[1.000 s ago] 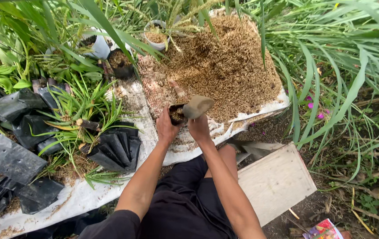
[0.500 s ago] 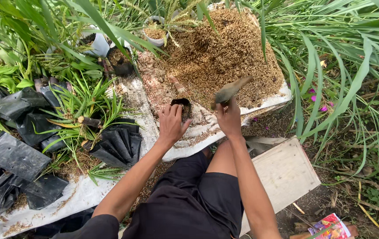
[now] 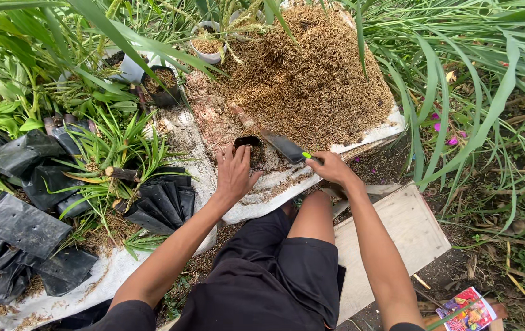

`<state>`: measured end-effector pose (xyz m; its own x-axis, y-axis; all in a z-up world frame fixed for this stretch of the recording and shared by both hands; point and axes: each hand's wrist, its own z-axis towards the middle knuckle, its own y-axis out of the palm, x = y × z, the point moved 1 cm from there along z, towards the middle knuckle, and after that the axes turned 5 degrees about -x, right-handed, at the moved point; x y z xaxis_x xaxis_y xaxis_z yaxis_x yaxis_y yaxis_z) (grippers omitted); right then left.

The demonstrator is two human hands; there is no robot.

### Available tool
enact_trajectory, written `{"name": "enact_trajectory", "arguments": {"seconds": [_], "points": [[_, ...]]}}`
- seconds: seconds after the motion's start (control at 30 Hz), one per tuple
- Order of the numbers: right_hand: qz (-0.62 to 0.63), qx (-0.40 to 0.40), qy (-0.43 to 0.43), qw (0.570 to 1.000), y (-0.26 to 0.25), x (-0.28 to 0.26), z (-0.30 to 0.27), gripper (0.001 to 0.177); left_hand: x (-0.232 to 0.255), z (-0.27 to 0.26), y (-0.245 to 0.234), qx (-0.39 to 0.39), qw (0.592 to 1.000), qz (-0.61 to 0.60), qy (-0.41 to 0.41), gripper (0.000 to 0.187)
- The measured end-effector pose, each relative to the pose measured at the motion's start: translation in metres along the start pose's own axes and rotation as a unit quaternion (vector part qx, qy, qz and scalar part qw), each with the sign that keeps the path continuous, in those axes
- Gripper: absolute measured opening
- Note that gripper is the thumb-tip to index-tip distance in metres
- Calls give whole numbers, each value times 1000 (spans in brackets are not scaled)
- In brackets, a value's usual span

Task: The person fills small black plastic pots with rice husks using a trowel and places plant seedlings into the pots to transplant them.

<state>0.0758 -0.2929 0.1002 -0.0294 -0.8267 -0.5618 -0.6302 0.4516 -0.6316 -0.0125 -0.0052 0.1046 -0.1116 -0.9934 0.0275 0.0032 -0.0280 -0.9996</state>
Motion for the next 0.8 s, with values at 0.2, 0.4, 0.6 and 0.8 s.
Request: {"name": "enact_trajectory", "arguments": {"seconds": [0.2, 0.4, 0.6, 0.8], "points": [[22, -35, -54, 998, 20, -15, 63, 44, -6, 1, -1, 12, 999, -50, 14, 79], [-3, 19, -44, 999, 26, -48, 97, 44, -11, 6, 2, 2, 997, -72, 17, 86], [-76, 119, -16, 990, 13, -51, 82, 38, -14, 6, -3, 17, 993, -110, 25, 89], [-118, 188, 12, 975, 40, -77, 114, 37, -18, 11, -1, 12, 992, -126, 24, 92]]}}
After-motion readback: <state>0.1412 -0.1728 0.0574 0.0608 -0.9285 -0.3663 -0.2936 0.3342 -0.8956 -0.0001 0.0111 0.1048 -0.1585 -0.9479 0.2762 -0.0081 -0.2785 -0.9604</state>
